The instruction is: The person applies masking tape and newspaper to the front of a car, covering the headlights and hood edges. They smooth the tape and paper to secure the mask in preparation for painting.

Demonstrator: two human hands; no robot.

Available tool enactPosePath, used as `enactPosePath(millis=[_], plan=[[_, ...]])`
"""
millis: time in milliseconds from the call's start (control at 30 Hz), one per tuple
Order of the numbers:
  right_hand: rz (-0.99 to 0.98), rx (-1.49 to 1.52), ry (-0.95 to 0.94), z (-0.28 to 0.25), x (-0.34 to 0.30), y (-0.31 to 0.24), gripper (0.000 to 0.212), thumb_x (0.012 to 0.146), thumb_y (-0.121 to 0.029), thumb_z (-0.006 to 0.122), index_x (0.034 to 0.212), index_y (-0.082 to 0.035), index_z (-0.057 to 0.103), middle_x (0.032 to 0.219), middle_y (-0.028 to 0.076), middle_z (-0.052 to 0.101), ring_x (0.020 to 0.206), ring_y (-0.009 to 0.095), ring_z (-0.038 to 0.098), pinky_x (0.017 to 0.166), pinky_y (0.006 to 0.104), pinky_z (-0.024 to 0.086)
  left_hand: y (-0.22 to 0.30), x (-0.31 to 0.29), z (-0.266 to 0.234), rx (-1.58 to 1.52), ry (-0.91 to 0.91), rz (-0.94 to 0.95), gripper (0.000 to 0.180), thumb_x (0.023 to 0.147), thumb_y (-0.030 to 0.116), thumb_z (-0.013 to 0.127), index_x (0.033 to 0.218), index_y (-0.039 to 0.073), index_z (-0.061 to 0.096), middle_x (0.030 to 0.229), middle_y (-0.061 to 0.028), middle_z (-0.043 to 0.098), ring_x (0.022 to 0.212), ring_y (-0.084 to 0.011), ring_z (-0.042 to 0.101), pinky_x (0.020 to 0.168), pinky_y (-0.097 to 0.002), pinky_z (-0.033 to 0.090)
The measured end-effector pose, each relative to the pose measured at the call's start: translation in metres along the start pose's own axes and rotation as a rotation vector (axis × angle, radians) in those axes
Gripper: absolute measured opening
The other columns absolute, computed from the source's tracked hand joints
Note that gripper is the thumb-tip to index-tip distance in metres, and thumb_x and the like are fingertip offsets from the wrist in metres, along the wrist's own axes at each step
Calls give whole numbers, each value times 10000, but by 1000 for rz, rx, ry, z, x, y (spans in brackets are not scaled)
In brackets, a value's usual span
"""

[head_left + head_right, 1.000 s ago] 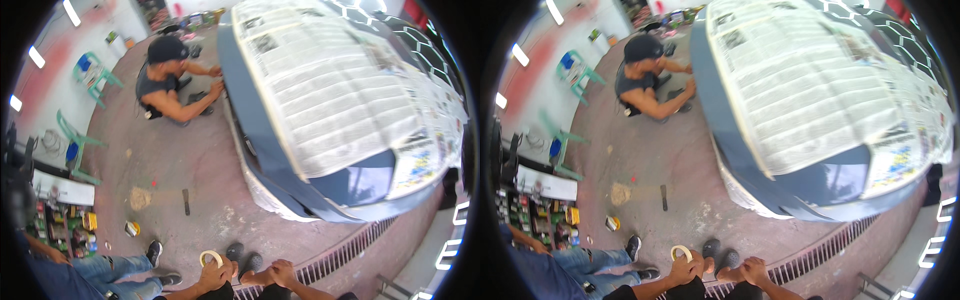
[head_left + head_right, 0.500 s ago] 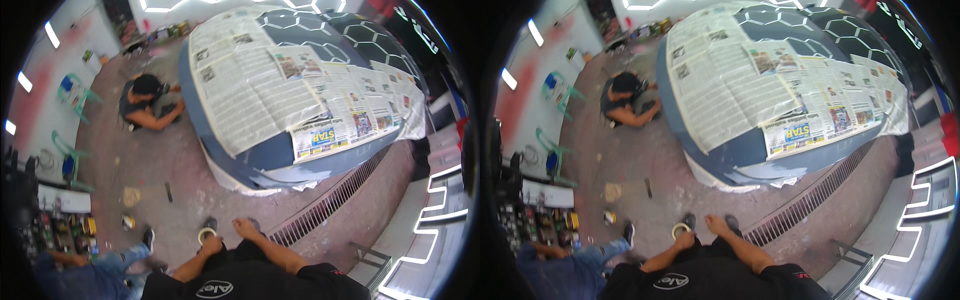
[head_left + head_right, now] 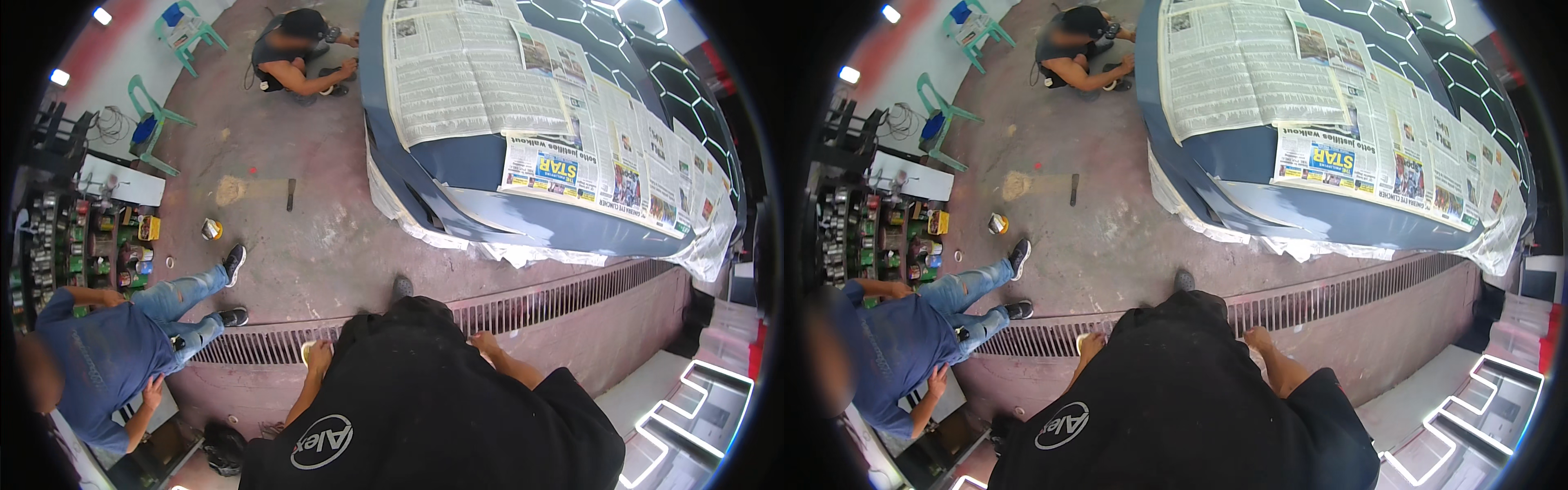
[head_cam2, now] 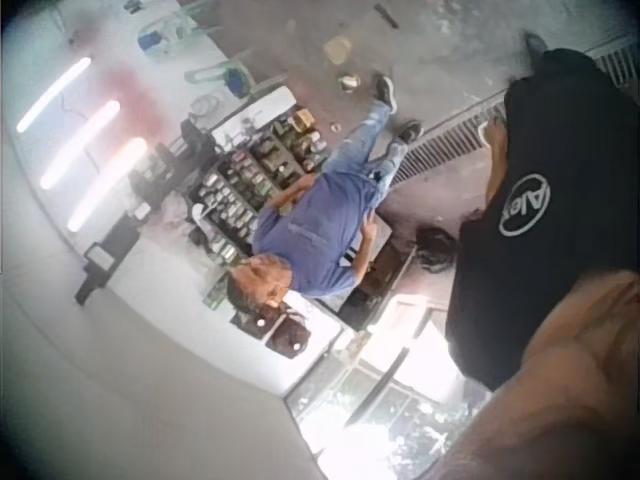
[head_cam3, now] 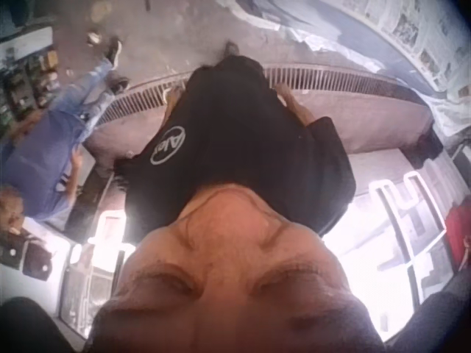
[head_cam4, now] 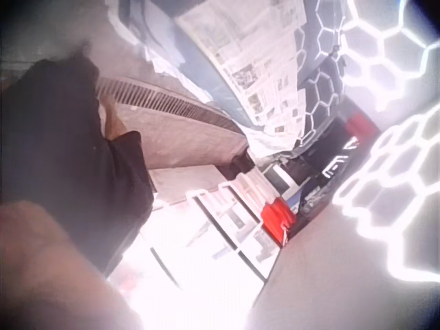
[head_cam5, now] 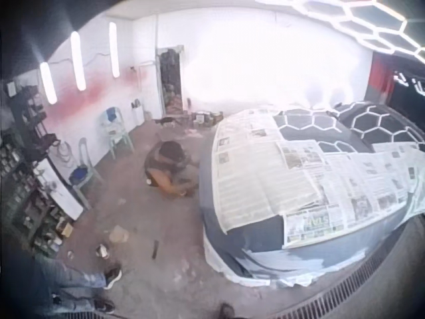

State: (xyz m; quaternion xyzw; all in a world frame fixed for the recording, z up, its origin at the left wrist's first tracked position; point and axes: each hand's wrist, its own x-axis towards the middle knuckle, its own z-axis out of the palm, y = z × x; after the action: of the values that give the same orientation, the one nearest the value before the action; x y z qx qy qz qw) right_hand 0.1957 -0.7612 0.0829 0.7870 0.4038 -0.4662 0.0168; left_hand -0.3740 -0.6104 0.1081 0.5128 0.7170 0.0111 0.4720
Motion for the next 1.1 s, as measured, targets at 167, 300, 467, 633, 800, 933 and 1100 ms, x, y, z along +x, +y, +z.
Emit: enactPosePath(millis=[167, 300, 467, 633, 800, 933, 1100], plan=[[-383, -300, 0, -10, 31, -35, 389, 957, -358, 664, 1017, -3, 810, 1006, 282, 792, 1018, 496, 754, 908, 511, 604, -49, -35, 27, -172, 53, -156, 312, 1034, 229, 662, 1216, 23, 809, 1042, -173, 811, 973, -274, 765, 899, -411, 583], [-339, 135, 123, -48, 19, -100, 472, 973, -442, 684, 1024, 15, 790, 955, 272, 783, 951, 474, 752, 860, 505, 590, -39, -62, 19, -413, 98, -209, 272, 1037, 184, 677, 1228, 43, 809, 815, -35, 694, 700, -131, 636, 661, -350, 579], [-349, -57, 143, -152, 37, -163, 470, 960, -461, 702, 1040, -5, 782, 878, 253, 750, 857, 400, 745, 784, 509, 552, -106, -38, 65, -411, 99, -164, 234, 1038, 185, 682, 1186, 58, 811, 827, -52, 721, 732, -156, 669, 677, -368, 587], [-396, 451, 381, -264, 56, -272, 488, 1020, -400, 703, 1180, 55, 782, 912, 148, 793, 837, 206, 768, 767, 378, 576, -101, -32, 66, -122, 183, -48, 257, 1036, 202, 676, 1165, 30, 818, 985, -138, 823, 899, -244, 776, 849, -358, 598], [-459, 1139, 416, -386, 118, -330, 360, 1053, -328, 713, 1244, -24, 741, 1054, 78, 795, 899, 172, 775, 761, 332, 583, -51, -28, 73, -211, 139, -215, 271, 1039, 205, 668, 1170, 21, 818, 1010, -155, 828, 934, -262, 788, 868, -357, 600], [-480, 1562, 424, -493, 176, -331, 422, 1059, -267, 684, 1396, -27, 602, 1275, 132, 725, 1061, 266, 762, 826, 376, 614, 31, -17, 87, -269, 126, -247, 274, 1039, 207, 667, 1174, 21, 817, 1013, -159, 828, 937, -262, 789, 869, -359, 601], [-397, 1814, 584, -614, 270, -291, 479, 1107, -271, 652, 1497, -35, 508, 1454, 119, 574, 1123, 304, 732, 922, 471, 587, 135, -12, 105, -315, 92, -223, 278, 1040, 210, 667, 1179, 21, 817, 1017, -164, 827, 939, -263, 790, 870, -361, 602]])
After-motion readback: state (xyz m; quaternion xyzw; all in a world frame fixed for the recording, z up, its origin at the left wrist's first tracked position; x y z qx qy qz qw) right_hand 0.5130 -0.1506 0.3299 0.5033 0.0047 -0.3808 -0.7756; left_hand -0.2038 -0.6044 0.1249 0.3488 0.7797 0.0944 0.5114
